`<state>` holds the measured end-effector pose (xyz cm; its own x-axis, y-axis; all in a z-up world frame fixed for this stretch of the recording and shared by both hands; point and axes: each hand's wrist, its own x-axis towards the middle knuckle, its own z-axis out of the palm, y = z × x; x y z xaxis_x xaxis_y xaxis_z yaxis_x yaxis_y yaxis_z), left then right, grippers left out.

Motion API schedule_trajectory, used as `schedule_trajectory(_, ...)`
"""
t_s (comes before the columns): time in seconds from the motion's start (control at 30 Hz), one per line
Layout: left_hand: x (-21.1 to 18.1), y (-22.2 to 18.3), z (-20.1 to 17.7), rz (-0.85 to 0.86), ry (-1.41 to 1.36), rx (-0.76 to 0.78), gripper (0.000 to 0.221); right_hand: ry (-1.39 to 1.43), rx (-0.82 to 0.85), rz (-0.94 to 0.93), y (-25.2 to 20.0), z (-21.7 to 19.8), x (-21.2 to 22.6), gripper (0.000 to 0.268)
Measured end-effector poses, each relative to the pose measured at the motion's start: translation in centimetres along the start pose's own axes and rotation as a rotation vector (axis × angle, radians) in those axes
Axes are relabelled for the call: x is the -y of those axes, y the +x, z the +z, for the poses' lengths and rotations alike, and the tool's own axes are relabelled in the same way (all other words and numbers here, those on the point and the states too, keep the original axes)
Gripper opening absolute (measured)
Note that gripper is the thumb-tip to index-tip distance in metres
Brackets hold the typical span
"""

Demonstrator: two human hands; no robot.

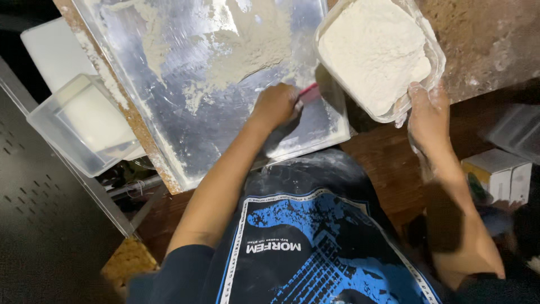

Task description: The person cleans a baking tray by using a scraper to remove excess flour and dough remnants into a container.

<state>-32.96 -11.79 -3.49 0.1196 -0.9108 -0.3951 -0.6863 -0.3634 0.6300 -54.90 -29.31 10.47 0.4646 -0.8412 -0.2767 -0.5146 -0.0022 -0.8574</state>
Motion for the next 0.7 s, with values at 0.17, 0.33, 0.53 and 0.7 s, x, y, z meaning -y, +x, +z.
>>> schedule_trajectory(0.17, -4.0, -0.2, 6.1, 0.264, 0.062, 0.218, 0.017, 0.056, -0.06, 0.068, 0.0, -1.1, -2.2, 0.038)
schedule_trajectory(0.33, -2.5, 1.4, 1.3, 0.104, -0.111, 0.153, 0.018, -0.017, -0.088, 0.044, -0.8, -1.9, -1.5, 0.038)
schedule_trajectory(0.53, -3.9, 2.1, 3.9, 0.164, 0.088, 0.261, 0.016, 0.038, -0.08, 0.044, -0.6, -1.4, -0.8, 0.04)
schedule_trajectory(0.7, -3.8, 2.1, 4.6, 0.232, 0.028, 0.066, 0.043, -0.019, -0.084, 0.088, -0.8, -2.1, -1.3, 0.039)
